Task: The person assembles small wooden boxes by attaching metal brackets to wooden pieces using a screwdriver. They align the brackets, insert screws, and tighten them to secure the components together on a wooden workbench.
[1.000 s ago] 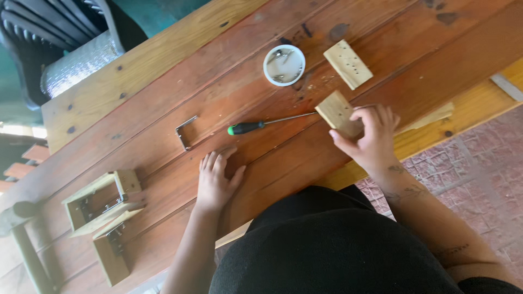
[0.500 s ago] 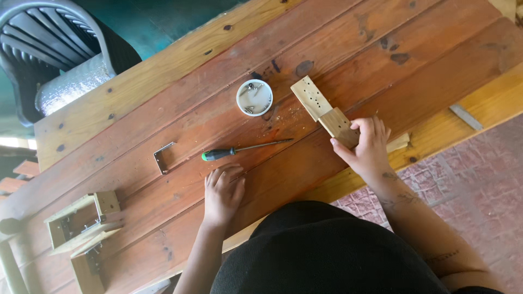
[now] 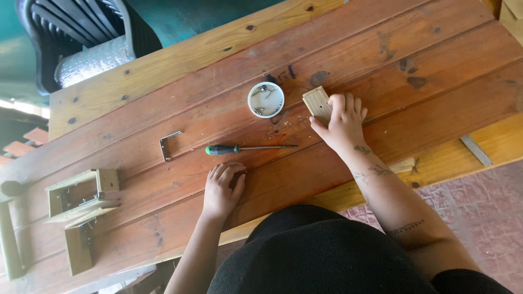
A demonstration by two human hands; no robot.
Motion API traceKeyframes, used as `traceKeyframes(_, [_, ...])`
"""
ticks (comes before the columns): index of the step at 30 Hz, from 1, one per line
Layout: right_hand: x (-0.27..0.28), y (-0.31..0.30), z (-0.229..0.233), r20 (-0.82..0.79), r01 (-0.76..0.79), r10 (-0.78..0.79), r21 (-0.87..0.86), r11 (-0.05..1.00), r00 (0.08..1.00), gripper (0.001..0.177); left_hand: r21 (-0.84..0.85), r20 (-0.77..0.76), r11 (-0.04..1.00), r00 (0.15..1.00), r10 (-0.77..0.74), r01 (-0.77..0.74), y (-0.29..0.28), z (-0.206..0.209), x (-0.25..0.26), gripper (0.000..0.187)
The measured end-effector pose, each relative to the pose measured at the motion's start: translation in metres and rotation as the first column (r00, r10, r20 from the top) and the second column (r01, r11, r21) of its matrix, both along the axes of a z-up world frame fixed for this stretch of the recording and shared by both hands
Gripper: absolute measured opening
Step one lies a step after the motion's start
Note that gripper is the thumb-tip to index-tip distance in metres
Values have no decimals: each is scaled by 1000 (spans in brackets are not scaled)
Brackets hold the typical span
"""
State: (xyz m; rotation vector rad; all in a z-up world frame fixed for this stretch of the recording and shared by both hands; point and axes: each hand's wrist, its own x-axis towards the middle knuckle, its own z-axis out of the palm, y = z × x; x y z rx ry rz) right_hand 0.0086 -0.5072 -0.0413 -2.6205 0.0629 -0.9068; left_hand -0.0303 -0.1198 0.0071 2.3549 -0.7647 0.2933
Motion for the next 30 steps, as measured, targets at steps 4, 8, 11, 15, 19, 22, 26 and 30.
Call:
traceKeyframes(4, [1,-1,-5,-50,-5,5,0,1000,999,67,-8,-2,1000,1000,26,-26,0,-6,0,14])
traceKeyframes(8, [3,0,-2,-85,-20,22,26,999,996,62,0,13,1000,1000,8,-8,0,-9,-1,12])
traceKeyframes(11, [4,-2,-2,-79,-26,29,29,999,996,58,3,9,1000,1000,8,-8,-1,-9,0,12])
traceKeyframes(15, [5,-4,-9,-13,-37,37,37,999,999,63,2,4,1000,1000,13,-13,0,-10,-1,12])
traceKeyframes(19, [0,-7,10,58,-138,133,89,986,989,64,-3,60,1000,998,5,-5,0,-11,-1,11])
traceKeyframes(22, [-4,-3,23,155,-209,188,130,969,970,39,-43,51,999,999,8,-6,0,-5,-3,8])
traceKeyframes(26, [-22,34,49,191,-431,409,89,898,892,18,-125,113,992,994,-2,16,6,-13,-3,3])
traceKeyframes(30, [-36,88,40,164,-630,610,146,763,776,5,-214,98,970,991,-92,112,12,-6,-9,11])
